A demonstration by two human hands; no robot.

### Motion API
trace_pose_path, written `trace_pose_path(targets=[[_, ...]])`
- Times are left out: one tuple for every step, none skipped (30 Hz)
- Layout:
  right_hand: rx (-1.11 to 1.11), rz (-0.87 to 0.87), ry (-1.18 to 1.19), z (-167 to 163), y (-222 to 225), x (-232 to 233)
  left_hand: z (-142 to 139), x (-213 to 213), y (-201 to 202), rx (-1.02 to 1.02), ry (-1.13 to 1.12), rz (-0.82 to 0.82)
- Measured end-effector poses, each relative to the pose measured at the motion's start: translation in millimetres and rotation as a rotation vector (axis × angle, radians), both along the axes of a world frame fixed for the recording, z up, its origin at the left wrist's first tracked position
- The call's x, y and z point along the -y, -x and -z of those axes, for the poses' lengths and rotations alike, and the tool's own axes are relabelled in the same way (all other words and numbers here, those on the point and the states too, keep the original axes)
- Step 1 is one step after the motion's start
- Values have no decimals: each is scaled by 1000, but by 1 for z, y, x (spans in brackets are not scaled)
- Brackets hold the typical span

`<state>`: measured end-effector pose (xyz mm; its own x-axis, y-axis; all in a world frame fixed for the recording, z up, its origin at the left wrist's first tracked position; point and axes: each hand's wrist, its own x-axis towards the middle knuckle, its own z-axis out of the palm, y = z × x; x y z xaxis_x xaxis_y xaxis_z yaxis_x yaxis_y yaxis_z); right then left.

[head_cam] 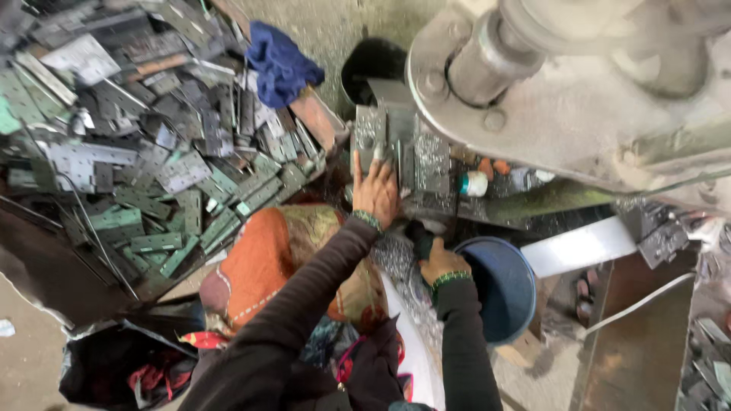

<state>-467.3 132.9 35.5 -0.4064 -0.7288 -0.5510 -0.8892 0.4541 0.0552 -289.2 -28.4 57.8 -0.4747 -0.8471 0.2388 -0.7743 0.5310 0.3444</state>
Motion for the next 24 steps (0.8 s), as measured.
trace_pose_path(targets=[[0, 21, 2, 3, 0, -3, -1, -1, 0, 18, -68, 26], [0, 39, 15, 10, -1, -7, -2, -4, 1, -1, -34, 18], [2, 55, 34, 21, -2, -11, -3, -6, 1, -19, 7, 10], [6, 101, 45, 37, -5, -17, -4, -8, 1, -35, 42, 4], [7, 149, 55, 56, -10, -24, -5, -9, 1, -45, 46, 1], [4, 194, 71, 75, -13, -29, -6, -10, 1, -60, 55, -4], [73, 182, 186, 94, -16, -32, -6, -10, 1, -74, 63, -9], [139, 172, 295, 109, -18, -37, -6, -10, 0, -65, 46, 11], [207, 153, 409, 116, -18, -38, -5, -9, 0, -57, 35, 22], [168, 125, 366, 120, -16, -38, -4, -7, -2, -40, 35, 26], [132, 106, 317, 119, -13, -37, -2, -5, -4, -25, 38, 22], [88, 96, 261, 114, -8, -35, 0, -5, -4, -17, 33, 30], [71, 108, 162, 104, -3, -33, 2, -4, -5, -18, 40, 32], [52, 109, 75, 89, 3, -28, 4, -2, -4, -25, 50, 26], [40, 112, -23, 72, 8, -23, 5, 1, -3, -23, 50, 21], [12, 73, 5, 57, 9, -22, 6, 1, -2, -12, 32, 30], [-18, 44, 32, 45, 9, -21, 8, 2, 0, -15, 30, 14], [-56, 14, 73, 37, 8, -19, 8, 7, 4, -24, 42, -5], [-61, 24, 70, 34, 5, -19, 9, 11, 8, -38, 63, -23], [-67, 36, 60, 37, 1, -21, 9, 15, 10, -18, 104, -32], [-73, 43, 48, 44, -3, -24, 10, 18, 14, 2, 143, -47], [-31, 65, 114, 55, -7, -28, 11, 21, 16, 23, 187, -75], [16, 82, 178, 69, -11, -31, 12, 24, 17, 41, 121, -61], [62, 105, 234, 81, -11, -37, 12, 25, 18, 57, 48, -41]])
